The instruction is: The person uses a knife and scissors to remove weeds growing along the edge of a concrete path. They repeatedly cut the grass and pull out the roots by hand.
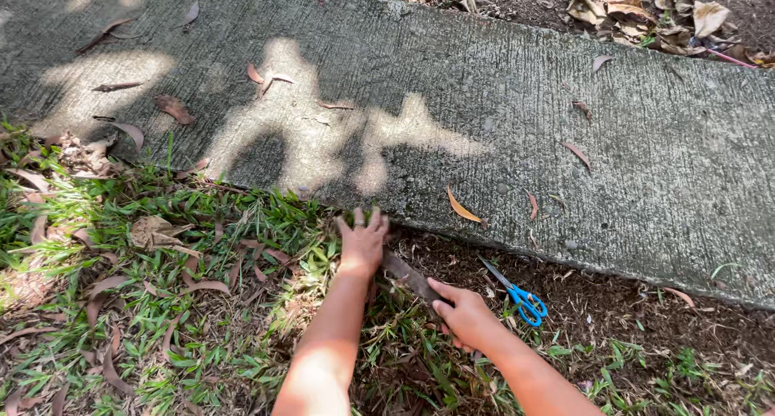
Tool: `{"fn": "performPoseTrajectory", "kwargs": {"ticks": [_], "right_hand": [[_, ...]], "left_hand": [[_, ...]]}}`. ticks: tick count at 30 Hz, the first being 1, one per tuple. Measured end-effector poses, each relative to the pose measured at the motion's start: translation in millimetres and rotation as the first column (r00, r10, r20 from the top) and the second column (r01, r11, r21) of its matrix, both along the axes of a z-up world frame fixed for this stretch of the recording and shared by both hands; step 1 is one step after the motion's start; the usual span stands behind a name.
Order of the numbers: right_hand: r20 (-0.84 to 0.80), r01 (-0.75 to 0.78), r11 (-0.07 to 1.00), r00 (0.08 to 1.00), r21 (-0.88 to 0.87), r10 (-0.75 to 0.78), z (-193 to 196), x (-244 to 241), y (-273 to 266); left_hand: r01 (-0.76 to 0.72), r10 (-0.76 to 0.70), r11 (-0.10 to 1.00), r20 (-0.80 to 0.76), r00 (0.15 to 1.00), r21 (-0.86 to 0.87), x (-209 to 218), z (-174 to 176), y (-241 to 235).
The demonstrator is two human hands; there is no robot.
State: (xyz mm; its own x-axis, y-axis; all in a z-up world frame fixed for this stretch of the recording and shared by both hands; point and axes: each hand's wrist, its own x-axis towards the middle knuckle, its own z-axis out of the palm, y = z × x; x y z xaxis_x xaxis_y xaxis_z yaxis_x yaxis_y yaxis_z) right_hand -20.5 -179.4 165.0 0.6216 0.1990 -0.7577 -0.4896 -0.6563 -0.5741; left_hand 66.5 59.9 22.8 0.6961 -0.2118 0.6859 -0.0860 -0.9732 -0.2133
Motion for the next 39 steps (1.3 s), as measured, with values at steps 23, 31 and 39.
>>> {"fn": "performPoseTrajectory", "kwargs": {"ticks": [23,31,39], "right_hand": [[0.334,-0.483,0.701,0.64,-0.525,0.692,-42,-19,32],[0.205,-0.369,0.818,0.846,-0.441,0.492,16,7,32],[0.221,-0.423,0.729,0.764,-0.537,0.606,66,55,68]], "left_hand": [[-0.727,-0.149,0.406,-0.825,0.546,-0.554,-18,-45,57],[-0.574,-0.157,-0.473,-0.578,0.801,-0.668,-49,-79,74],[-0.707,0.175,0.574,-0.781,0.599,-0.413,-2,1,51]]}}
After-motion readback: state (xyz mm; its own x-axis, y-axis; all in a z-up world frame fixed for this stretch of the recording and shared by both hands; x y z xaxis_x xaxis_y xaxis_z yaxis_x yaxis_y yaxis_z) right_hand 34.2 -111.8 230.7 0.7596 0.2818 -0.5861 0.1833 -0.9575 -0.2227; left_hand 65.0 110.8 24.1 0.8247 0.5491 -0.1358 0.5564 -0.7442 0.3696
